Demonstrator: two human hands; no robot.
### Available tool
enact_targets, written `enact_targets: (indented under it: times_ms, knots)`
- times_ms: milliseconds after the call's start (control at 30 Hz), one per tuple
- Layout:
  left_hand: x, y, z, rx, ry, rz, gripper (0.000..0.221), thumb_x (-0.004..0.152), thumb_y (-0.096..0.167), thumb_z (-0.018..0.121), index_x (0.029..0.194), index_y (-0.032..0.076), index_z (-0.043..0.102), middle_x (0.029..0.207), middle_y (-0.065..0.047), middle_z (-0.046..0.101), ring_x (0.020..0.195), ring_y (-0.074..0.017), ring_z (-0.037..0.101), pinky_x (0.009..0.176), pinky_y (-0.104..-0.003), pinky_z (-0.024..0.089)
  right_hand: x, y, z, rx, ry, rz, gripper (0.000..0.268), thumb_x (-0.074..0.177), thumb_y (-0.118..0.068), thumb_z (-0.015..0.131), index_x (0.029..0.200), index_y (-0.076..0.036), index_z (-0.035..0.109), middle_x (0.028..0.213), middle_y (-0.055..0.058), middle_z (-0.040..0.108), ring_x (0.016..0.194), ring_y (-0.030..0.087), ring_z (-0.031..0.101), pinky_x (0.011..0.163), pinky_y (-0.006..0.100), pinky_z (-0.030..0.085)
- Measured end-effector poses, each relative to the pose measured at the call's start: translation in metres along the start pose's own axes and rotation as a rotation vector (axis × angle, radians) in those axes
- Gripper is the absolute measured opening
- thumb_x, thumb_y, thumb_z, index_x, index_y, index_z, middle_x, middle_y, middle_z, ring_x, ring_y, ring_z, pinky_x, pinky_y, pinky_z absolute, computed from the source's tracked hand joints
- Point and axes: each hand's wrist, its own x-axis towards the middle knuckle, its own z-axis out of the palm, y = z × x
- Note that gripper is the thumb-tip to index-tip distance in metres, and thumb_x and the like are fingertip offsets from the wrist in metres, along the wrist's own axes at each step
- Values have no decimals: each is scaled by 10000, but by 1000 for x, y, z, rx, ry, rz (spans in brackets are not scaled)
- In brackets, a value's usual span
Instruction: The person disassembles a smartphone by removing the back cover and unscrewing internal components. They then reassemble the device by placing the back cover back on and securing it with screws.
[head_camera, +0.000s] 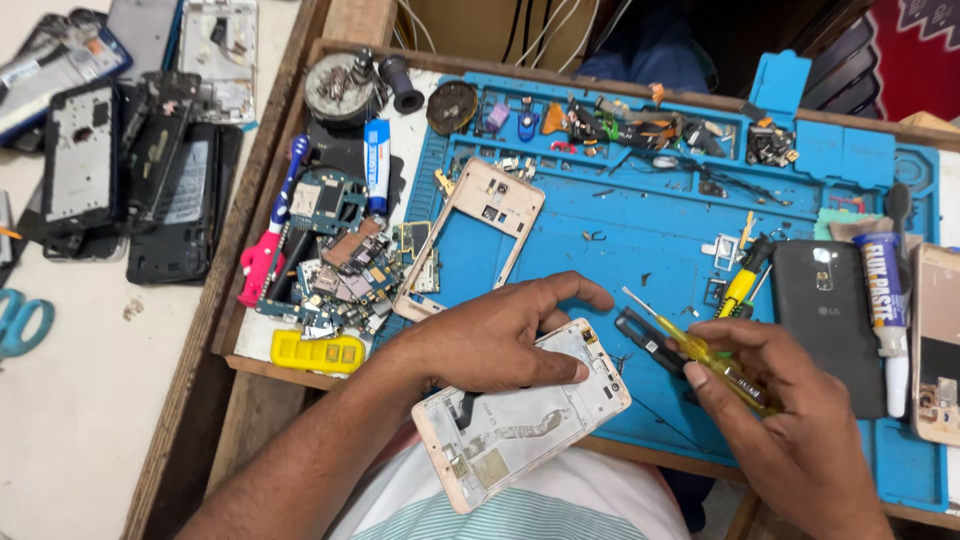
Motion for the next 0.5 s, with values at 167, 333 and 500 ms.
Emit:
enact_targets:
  times_ms: [167,333,500]
  knots:
    - [-4,7,7,348,92,-91,552,806,248,778,1289,104,552,905,-140,696,840,-276,694,724,-425,554,-1,-7,-5,-192,-7,-290,254,851,-82,769,1099,-61,721,1236,123,780,975,121,753,774,263,597]
    - [-9,12,10,496,194,-62,595,769,284,816,1236,63,519,907,-165,704,934,-359,696,803,-484,545,-4,-13,-3,-79,61,-238,317,847,16,722,1161,22,681,1201,174,743,1091,203,728,897,299,598]
    - [-16,18,13,584,227,32,431,797,307,810,1116,64,651,953,-160,715,953,-386,716,846,-488,558,-11,-12,-3,177,180,-256,263,913,83,719,1158,55,627,1198,208,710,1150,229,718,1001,331,618]
